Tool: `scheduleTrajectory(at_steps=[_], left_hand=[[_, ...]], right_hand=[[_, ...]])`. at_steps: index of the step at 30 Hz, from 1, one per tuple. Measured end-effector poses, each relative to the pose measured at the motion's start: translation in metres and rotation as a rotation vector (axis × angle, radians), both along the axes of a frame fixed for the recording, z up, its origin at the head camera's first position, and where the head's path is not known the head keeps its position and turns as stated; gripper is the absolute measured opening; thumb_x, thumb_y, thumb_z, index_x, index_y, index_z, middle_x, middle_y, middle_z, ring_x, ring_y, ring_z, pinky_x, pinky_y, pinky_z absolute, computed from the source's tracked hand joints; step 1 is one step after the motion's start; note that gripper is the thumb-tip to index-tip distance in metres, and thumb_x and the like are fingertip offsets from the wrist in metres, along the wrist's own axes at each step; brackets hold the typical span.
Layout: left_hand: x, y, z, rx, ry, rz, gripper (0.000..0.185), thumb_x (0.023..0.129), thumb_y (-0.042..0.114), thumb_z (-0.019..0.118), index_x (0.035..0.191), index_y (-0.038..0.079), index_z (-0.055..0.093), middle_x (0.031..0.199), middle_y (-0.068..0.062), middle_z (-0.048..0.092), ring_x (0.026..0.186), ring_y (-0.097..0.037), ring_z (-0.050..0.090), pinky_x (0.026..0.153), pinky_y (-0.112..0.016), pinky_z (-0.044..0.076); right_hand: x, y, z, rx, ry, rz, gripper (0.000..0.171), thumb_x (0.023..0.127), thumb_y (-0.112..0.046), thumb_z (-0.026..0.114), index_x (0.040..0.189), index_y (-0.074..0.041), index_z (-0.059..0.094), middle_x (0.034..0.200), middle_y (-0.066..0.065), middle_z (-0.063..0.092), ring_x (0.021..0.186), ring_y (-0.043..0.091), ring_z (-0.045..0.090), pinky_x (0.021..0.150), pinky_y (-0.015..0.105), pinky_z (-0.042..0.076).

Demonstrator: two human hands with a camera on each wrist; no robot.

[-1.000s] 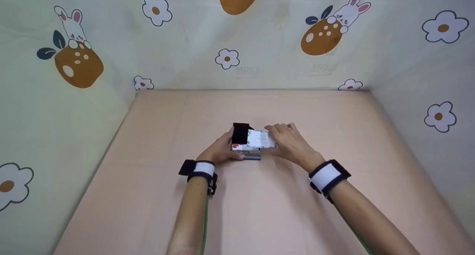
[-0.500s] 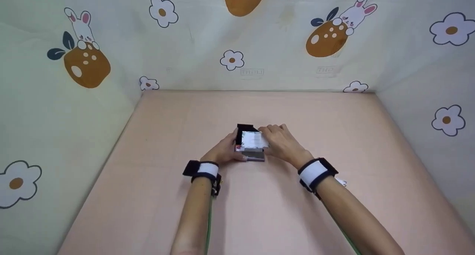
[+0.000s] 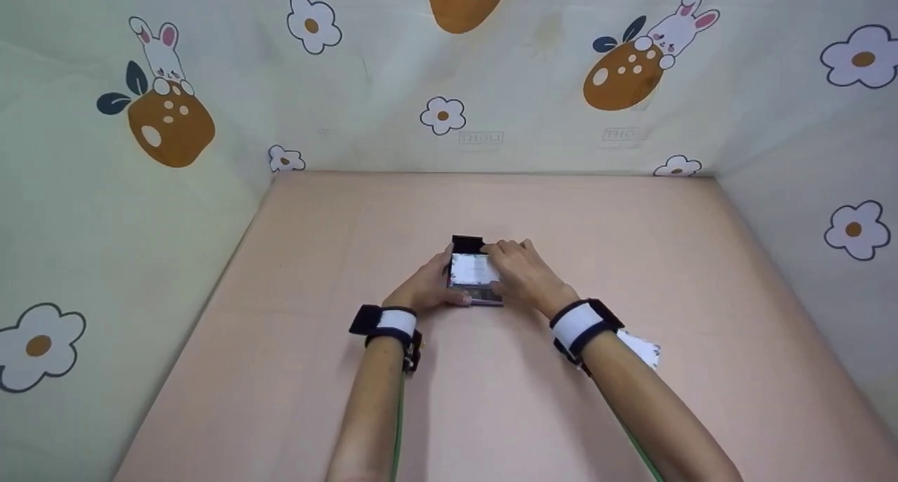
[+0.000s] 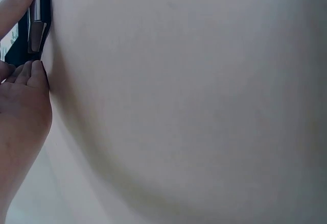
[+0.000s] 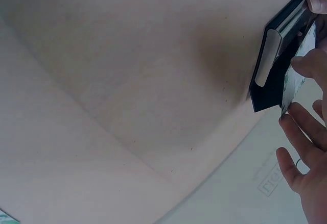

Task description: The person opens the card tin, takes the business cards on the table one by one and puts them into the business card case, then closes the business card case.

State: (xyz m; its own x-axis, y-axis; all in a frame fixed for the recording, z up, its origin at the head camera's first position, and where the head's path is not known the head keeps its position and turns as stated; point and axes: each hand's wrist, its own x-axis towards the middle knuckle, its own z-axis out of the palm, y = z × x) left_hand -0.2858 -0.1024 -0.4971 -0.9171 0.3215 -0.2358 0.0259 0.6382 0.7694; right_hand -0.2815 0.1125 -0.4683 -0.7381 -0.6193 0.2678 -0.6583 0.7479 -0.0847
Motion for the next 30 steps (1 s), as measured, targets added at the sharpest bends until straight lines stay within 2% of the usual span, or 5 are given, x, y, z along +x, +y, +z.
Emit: scheduleTrajectory(at_steps=[4, 12, 17, 22, 30], left_hand=[[-0.0019, 0.0004, -0.0013, 0.025, 0.013, -0.017, 0.116, 0.079, 0.023, 0.086, 0.163, 0.018, 0.006, 0.169, -0.010, 0.016, 0.157, -0.028, 0.013, 0.129, -0.044, 0.012], [-0.0039, -0.0020, -0.0025, 0.111, 0.091, -0.095, 0.113, 0.076, 0.016, 0.087, 0.162, 0.021, 0.015, 0.167, -0.009, 0.026, 0.156, -0.027, 0.019, 0.129, -0.045, 0.013], [-0.0032, -0.0026, -0.0030, 0.085, 0.071, -0.076, 0.116, 0.077, 0.021, 0.086, 0.163, 0.017, 0.007, 0.168, -0.011, 0.019, 0.157, -0.028, 0.016, 0.129, -0.044, 0.012], [-0.0028, -0.0021, -0.0026, 0.071, 0.049, -0.052, 0.118, 0.077, 0.023, 0.086, 0.163, 0.020, 0.006, 0.169, -0.010, 0.017, 0.157, -0.029, 0.015, 0.129, -0.045, 0.012], [0.0002, -0.0025, 0.0005, 0.030, 0.023, -0.030, 0.117, 0.078, 0.025, 0.086, 0.163, 0.017, 0.005, 0.169, -0.010, 0.015, 0.157, -0.029, 0.015, 0.129, -0.044, 0.012]], right_hand=[[-0.0008, -0.0009, -0.0027, 0.011, -0.031, -0.009, 0.058, 0.081, -0.018, 0.082, 0.129, 0.002, 0.057, 0.115, 0.021, 0.068, 0.105, 0.037, 0.065, 0.091, 0.048, 0.051], [-0.0038, -0.0033, -0.0063, 0.015, -0.089, -0.028, 0.053, 0.080, -0.016, 0.082, 0.125, 0.002, 0.062, 0.112, 0.020, 0.069, 0.103, 0.037, 0.065, 0.089, 0.048, 0.051], [-0.0047, -0.0061, -0.0060, 0.004, -0.150, -0.045, 0.043, 0.083, -0.013, 0.079, 0.122, -0.001, 0.066, 0.112, 0.019, 0.068, 0.104, 0.036, 0.065, 0.090, 0.048, 0.050], [-0.0040, -0.0084, -0.0041, 0.009, -0.197, -0.043, 0.032, 0.088, -0.010, 0.074, 0.120, -0.005, 0.071, 0.117, 0.019, 0.067, 0.110, 0.038, 0.063, 0.092, 0.050, 0.050], [0.0010, -0.0102, -0.0078, -0.037, -0.280, -0.075, 0.029, 0.095, -0.003, 0.063, 0.121, -0.010, 0.073, 0.126, 0.019, 0.061, 0.119, 0.038, 0.058, 0.105, 0.063, 0.045]])
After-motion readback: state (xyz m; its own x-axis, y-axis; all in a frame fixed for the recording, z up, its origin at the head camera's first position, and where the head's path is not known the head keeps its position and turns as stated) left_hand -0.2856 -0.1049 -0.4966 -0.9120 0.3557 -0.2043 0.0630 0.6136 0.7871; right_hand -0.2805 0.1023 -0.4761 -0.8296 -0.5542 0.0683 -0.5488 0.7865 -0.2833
